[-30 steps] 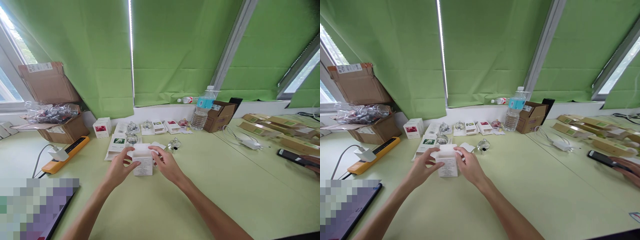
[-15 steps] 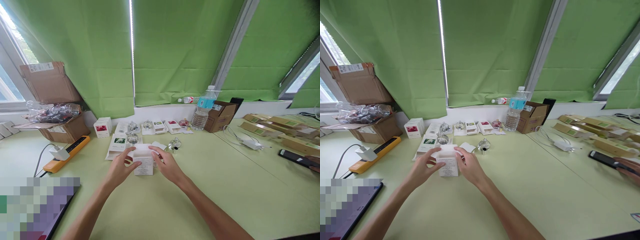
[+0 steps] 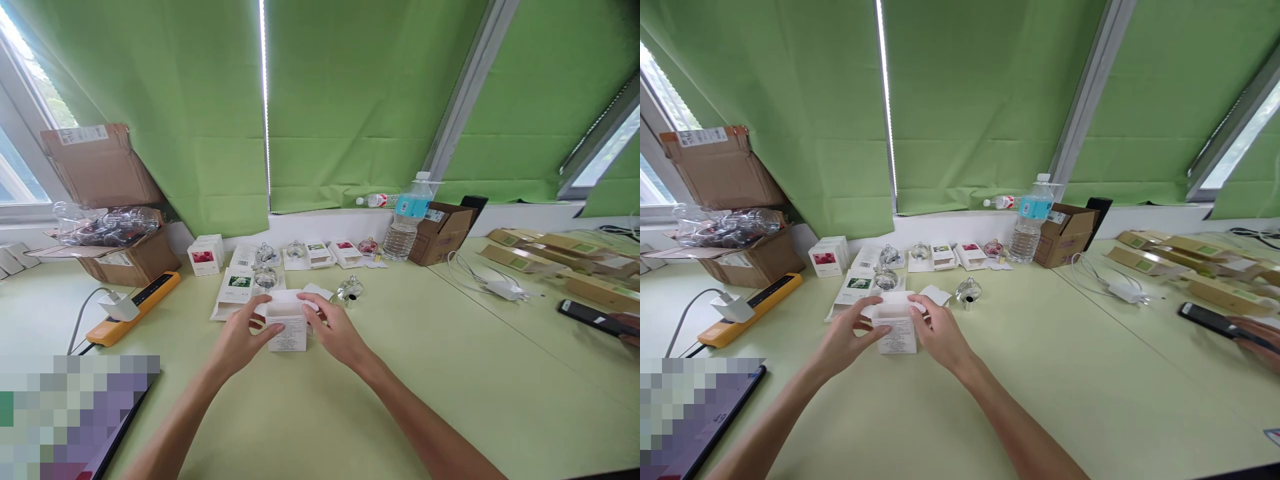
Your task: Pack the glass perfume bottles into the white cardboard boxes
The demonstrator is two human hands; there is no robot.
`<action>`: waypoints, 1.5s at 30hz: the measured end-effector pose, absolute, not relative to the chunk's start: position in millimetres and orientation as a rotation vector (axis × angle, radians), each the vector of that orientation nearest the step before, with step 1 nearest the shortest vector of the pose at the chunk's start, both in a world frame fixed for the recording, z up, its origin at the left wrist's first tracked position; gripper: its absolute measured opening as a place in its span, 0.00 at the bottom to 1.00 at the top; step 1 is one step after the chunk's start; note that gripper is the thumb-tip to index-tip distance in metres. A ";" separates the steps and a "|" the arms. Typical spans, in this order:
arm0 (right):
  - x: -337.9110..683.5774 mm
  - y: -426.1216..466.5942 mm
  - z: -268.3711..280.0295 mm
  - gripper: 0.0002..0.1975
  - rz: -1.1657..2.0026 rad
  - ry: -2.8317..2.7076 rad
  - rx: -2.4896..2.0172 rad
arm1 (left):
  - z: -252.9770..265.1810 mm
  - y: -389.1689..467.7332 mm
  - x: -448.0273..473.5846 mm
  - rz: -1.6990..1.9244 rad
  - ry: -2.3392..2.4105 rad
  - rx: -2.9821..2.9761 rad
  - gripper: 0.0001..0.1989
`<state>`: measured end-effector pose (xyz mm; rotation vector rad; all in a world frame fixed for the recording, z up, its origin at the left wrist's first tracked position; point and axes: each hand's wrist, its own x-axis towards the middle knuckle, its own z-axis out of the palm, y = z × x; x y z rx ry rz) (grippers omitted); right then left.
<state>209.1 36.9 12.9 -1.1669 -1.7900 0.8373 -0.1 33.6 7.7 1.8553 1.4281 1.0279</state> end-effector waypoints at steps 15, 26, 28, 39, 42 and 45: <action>212.6 46.0 8.9 0.20 1.151 -1.597 -1.043 | 13.5 37.6 -1.2 1.150 1.143 1.551 0.21; 210.7 41.7 16.3 0.26 1.124 -1.482 -1.063 | 20.2 34.0 -0.2 1.139 1.110 1.543 0.27; 213.3 45.6 14.6 0.25 1.098 -1.441 -1.078 | 18.3 35.0 -0.6 1.180 1.122 1.520 0.28; 230.2 66.5 -6.3 0.22 0.500 -1.644 -1.572 | 14.2 40.2 -8.9 1.268 1.229 1.410 0.31; 233.9 71.1 -13.2 0.26 0.451 -1.667 -1.690 | 13.2 41.0 -10.1 1.284 1.253 1.410 0.32; 238.3 76.6 -19.4 0.30 0.482 -1.647 -1.751 | 11.6 42.1 -10.4 1.288 1.256 1.412 0.32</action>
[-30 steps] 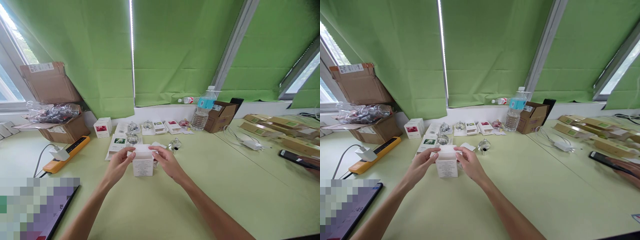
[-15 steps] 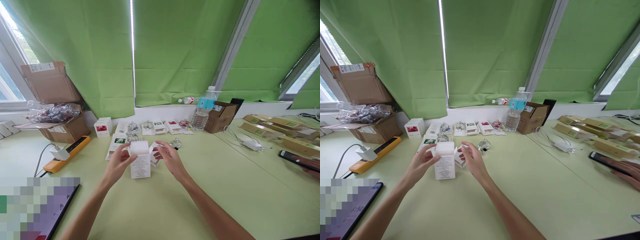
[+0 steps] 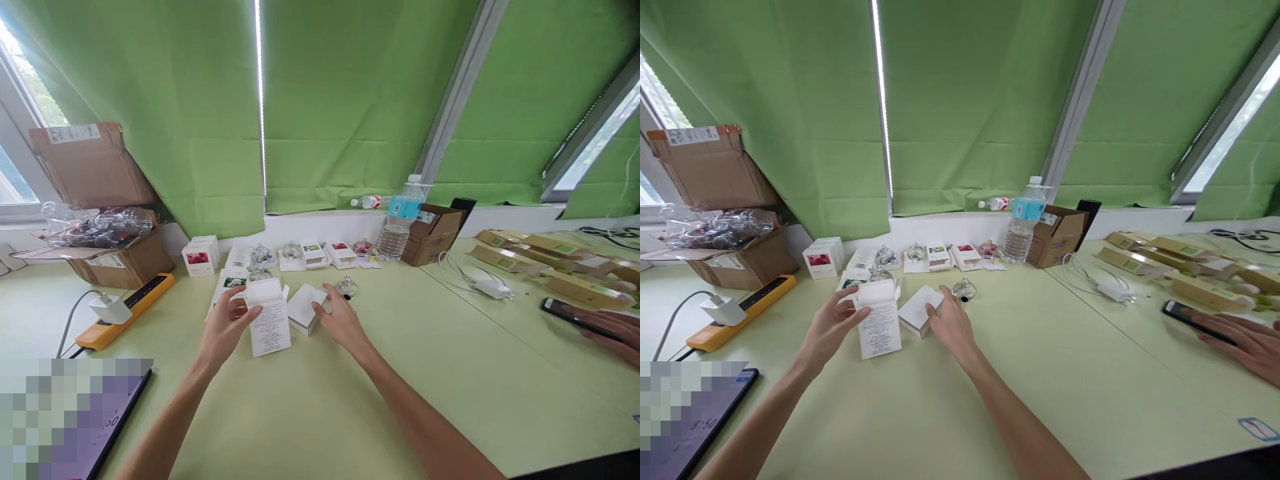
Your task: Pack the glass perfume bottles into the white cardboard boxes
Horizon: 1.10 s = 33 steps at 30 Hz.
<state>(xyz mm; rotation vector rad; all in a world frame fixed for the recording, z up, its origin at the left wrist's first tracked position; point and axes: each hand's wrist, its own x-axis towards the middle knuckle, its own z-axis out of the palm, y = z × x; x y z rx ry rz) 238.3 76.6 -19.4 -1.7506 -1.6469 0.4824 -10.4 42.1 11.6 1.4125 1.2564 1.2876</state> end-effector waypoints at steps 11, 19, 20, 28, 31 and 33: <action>243.5 90.0 -37.9 0.33 0.627 -1.577 -1.601 | 12.1 42.3 -8.6 1.297 1.273 1.418 0.32; 241.6 93.8 -41.7 0.40 0.723 -1.629 -1.596 | 13.5 41.2 -8.2 1.265 1.290 1.436 0.30; 241.2 93.6 -42.1 0.41 0.732 -1.630 -1.586 | 13.5 41.1 -8.1 1.266 1.292 1.436 0.30; 236.4 93.0 -42.4 0.39 0.831 -1.570 -1.527 | 10.0 43.0 -7.0 1.316 1.278 1.429 0.30; 234.7 91.9 -40.5 0.38 0.820 -1.555 -1.485 | 9.3 43.1 -7.2 1.307 1.274 1.438 0.30; 233.6 90.6 -38.2 0.37 0.818 -1.537 -1.454 | 9.1 42.9 -7.5 1.301 1.275 1.440 0.30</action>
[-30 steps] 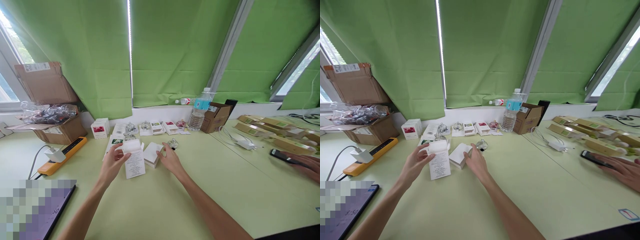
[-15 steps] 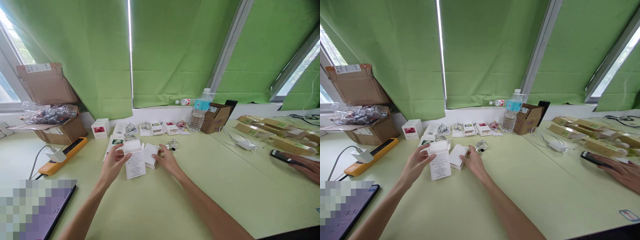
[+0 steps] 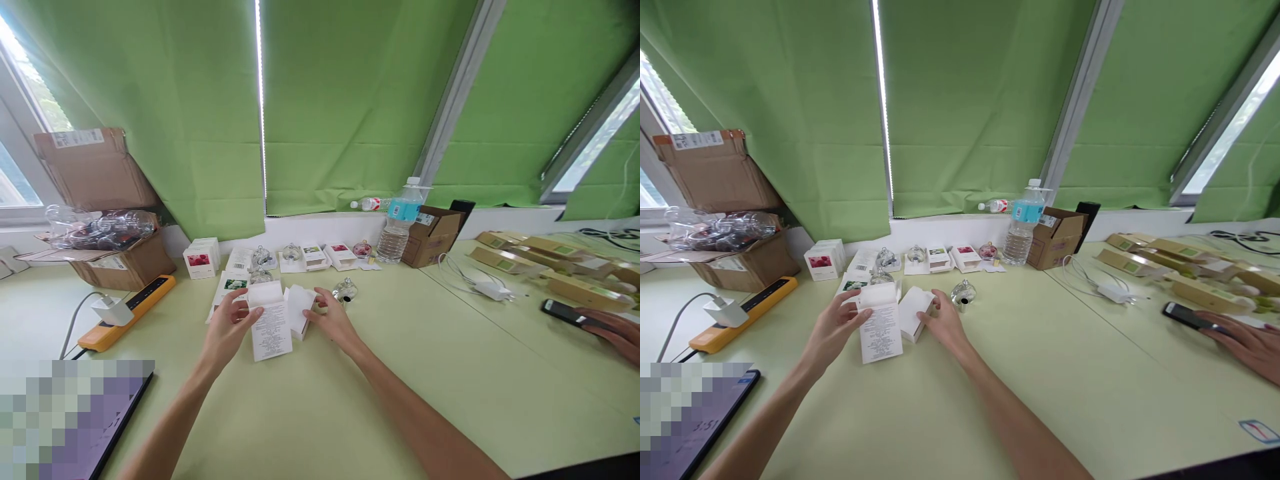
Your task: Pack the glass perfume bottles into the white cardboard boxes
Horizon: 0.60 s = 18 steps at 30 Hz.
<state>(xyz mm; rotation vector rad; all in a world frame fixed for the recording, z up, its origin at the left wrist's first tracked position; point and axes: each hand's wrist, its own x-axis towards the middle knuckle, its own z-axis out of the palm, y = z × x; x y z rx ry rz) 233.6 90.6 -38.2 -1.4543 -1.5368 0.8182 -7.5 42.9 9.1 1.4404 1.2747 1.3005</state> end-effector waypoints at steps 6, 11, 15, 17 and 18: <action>230.3 85.3 -27.9 0.31 0.829 -1.412 -1.301 | 8.8 42.5 -7.6 1.290 1.263 1.435 0.30; 227.9 80.8 -20.8 0.29 0.789 -1.368 -1.236 | 10.5 41.4 -6.5 1.274 1.260 1.426 0.30; 225.8 76.7 -16.9 0.29 0.795 -1.332 -1.204 | 10.2 40.8 -6.4 1.271 1.237 1.446 0.30; 224.5 75.4 -16.4 0.31 0.817 -1.308 -1.200 | 9.2 41.1 -6.6 1.269 1.216 1.457 0.30; 223.8 75.1 -16.7 0.32 0.835 -1.300 -1.198 | 8.5 41.5 -6.7 1.270 1.212 1.460 0.30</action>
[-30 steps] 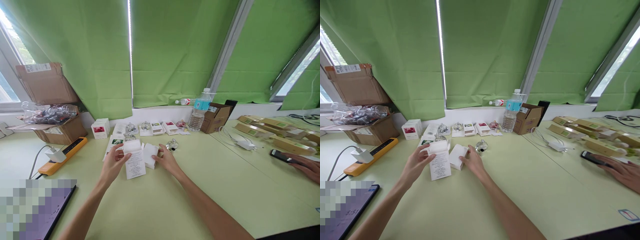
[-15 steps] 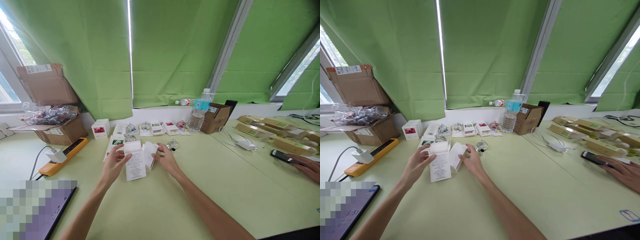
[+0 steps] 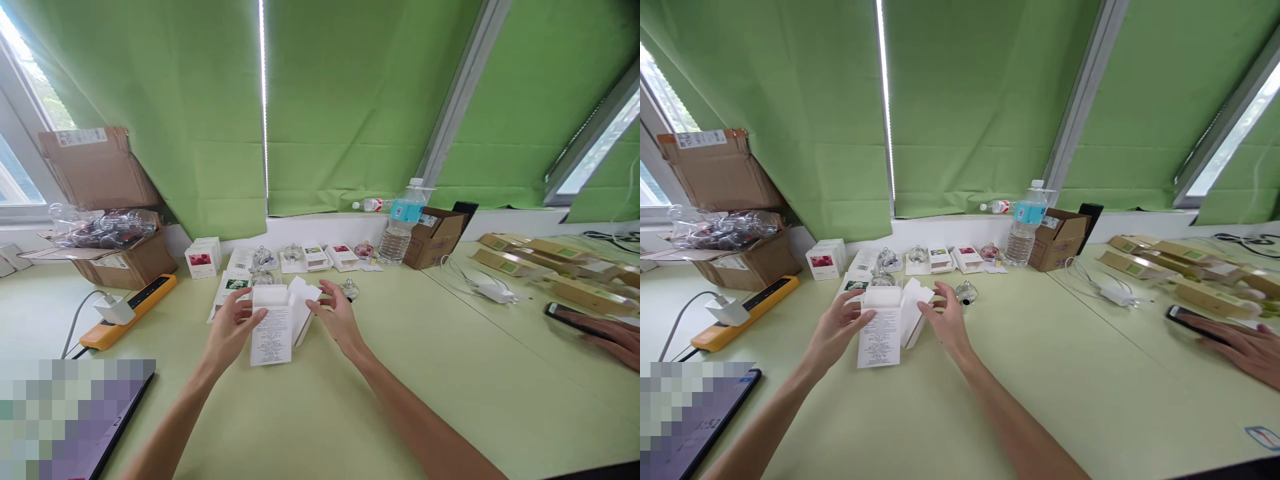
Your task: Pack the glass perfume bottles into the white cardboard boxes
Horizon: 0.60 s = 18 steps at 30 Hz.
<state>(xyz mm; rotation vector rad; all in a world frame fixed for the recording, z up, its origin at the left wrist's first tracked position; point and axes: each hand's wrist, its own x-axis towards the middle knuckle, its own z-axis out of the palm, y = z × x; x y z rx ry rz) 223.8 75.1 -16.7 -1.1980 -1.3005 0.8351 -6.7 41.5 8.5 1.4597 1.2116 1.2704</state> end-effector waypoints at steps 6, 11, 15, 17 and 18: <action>217.0 75.2 -23.4 0.39 1.004 -1.275 -1.175 | 5.5 43.6 -7.3 1.275 1.203 1.458 0.30; 213.7 72.3 -22.8 0.27 1.142 -1.406 -1.162 | 6.3 43.4 -6.9 1.275 1.192 1.452 0.30; 217.8 71.4 -18.6 0.21 1.034 -1.519 -1.220 | 7.4 42.5 -6.8 1.273 1.185 1.454 0.31; 220.6 71.3 -17.1 0.20 1.041 -1.542 -1.264 | 7.5 42.6 -6.8 1.273 1.189 1.456 0.30; 221.7 71.0 -16.5 0.20 1.062 -1.546 -1.284 | 7.5 42.7 -6.8 1.272 1.189 1.458 0.30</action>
